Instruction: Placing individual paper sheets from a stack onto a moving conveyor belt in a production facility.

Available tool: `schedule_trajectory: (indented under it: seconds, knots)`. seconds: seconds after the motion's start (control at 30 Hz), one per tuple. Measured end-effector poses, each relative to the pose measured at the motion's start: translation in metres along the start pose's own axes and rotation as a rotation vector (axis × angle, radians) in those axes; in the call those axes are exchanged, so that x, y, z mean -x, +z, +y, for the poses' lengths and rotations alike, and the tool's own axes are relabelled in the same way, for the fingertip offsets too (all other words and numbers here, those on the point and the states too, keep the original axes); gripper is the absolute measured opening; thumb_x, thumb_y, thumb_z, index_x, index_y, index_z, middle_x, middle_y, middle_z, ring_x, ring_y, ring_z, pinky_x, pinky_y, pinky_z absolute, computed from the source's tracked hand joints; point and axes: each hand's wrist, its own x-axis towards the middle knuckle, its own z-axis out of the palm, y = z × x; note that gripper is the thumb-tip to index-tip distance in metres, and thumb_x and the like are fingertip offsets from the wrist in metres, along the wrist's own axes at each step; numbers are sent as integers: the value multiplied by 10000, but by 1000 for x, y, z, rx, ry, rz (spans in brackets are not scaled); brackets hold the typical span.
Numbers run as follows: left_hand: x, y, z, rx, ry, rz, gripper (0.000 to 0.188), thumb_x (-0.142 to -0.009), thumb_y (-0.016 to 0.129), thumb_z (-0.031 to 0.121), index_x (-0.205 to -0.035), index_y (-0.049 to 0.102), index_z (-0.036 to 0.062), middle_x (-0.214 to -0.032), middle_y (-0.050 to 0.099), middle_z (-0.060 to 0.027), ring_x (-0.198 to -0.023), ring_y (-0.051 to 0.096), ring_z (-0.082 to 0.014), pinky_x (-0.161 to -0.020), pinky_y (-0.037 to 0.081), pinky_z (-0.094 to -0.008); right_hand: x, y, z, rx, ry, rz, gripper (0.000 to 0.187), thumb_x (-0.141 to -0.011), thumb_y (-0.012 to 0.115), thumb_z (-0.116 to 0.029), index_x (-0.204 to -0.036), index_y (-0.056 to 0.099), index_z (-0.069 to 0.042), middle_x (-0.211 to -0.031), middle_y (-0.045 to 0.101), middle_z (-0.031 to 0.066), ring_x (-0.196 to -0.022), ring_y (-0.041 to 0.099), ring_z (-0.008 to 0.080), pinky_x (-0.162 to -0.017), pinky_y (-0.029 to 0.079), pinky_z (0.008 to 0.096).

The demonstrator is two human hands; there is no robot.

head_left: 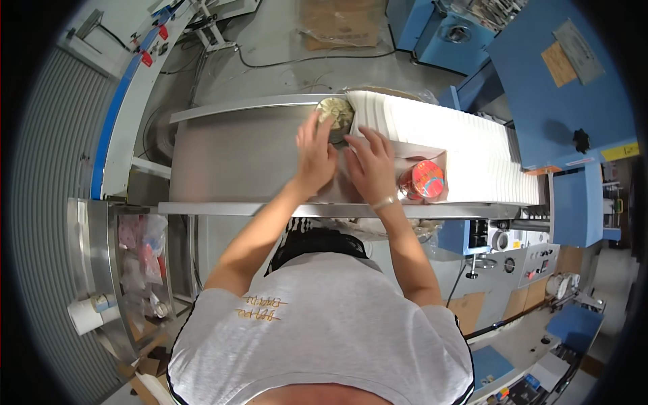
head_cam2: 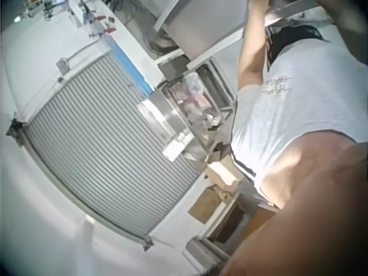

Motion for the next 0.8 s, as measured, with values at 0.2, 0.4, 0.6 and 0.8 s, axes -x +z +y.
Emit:
schedule_trajectory:
  seconds: [0.2,0.4,0.6,0.8]
  knots:
    - [-41,5,-45,-54,-89,-210,889,-632,730,216,-1379,273,63,-1395,279,-228,-1262,294,-408,-981,300,-490,-33,51,16,350,-87,-39,253,-785,616,-233,-1005,611,-109,-1273,473,124,-1215,391,320,-955,327,449]
    - [-50,-21,-61,141,-2,-436,904,-592,770,325,-1330,337,34,-1248,453,-208,-1137,457,-377,-948,400,-371,-27,43,31,430,2,-72,303,-807,576,-187,-1074,579,-44,-1297,454,115,-1213,394,329,-962,339,451]
    - [-49,-55,-47,315,-189,-1238,579,-769,663,427,-1153,521,18,-1038,552,-121,-959,541,-254,-883,423,-308,-22,39,33,399,43,-70,299,-796,567,-154,-1071,578,-36,-1304,451,112,-1210,400,322,-954,359,443]
    - [-62,27,-58,974,-1042,-854,581,-845,473,606,-1116,548,97,-1004,573,-69,-880,561,-172,-719,457,-318,-25,16,12,294,-1,-91,357,-770,608,-189,-1105,561,-76,-1316,432,152,-1225,383,342,-976,345,428]
